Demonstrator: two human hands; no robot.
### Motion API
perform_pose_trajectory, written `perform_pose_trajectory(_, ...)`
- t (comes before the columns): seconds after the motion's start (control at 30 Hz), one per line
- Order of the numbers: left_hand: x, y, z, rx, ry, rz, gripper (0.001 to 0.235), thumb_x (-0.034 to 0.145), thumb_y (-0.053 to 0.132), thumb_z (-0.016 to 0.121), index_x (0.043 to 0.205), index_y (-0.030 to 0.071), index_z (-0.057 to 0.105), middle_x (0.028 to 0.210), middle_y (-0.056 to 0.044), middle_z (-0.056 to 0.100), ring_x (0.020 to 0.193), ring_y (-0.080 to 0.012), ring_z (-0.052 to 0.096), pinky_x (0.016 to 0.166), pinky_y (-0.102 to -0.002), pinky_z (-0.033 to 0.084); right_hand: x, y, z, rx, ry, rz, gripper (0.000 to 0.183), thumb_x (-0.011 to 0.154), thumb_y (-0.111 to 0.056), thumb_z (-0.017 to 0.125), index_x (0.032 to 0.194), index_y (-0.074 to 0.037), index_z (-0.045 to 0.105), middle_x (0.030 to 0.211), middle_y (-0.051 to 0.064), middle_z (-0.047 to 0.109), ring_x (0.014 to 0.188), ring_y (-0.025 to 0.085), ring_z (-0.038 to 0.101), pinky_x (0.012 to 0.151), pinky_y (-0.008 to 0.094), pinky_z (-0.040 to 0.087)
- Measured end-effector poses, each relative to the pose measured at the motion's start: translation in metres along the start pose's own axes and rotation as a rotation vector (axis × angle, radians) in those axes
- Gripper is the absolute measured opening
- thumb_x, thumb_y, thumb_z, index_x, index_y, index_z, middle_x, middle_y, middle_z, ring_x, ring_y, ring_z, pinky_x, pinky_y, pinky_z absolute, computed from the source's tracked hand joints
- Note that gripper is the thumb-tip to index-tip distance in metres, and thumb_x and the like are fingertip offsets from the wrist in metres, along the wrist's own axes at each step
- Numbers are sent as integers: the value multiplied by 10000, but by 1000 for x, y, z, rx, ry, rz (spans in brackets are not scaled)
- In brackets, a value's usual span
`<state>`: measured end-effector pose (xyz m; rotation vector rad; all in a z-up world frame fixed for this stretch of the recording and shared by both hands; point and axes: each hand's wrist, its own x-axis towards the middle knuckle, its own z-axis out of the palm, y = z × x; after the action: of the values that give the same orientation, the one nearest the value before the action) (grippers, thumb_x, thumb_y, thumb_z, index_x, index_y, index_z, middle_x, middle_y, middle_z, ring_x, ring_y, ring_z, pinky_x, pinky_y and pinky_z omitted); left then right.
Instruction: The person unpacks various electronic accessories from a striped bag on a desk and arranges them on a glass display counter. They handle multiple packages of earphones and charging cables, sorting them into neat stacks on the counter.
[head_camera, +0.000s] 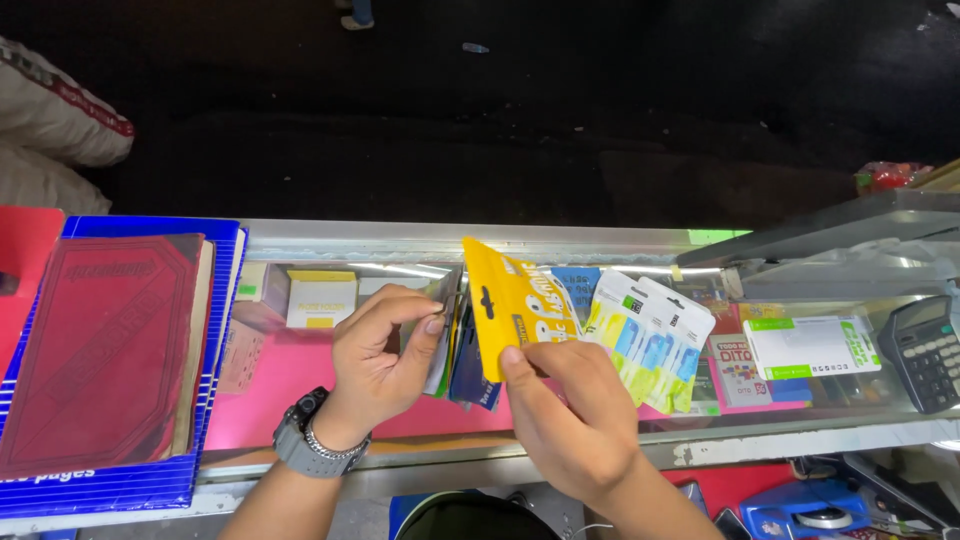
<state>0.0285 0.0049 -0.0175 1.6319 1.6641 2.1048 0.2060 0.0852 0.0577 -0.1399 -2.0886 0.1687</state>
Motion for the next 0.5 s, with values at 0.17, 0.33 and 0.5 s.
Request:
perform_pose_trajectory(0.17,-4,0,-5,-7,-16,-18,187,997,227,640,1060,53,668,930,-92,705,833,-178,682,708,-279,575,-1,3,-1,12,-110,-4,157,889,121,729,1037,92,685,900,208,644,714,318,605,607,373,488)
perform_pose_trajectory(0.33,-6,2,-8,55,24,-55,150,987,112,628,984,-30,675,914,-174,703,835,-264,684,775,-355,571,-27,28,-29,232,-309,323,175,926,-183,740,1001,-34,687,987,130,692,854,254,643,770,352,537)
perform_pose_trajectory(0.5,-6,4,-4,42,7,-48,141,987,66,638,1007,-70,670,919,-185,704,847,-249,683,817,-346,596,-92,122,-51,-425,-537,810,537,864,-412,765,1229,-40,630,1166,169,651,1098,355,578,923,478,492)
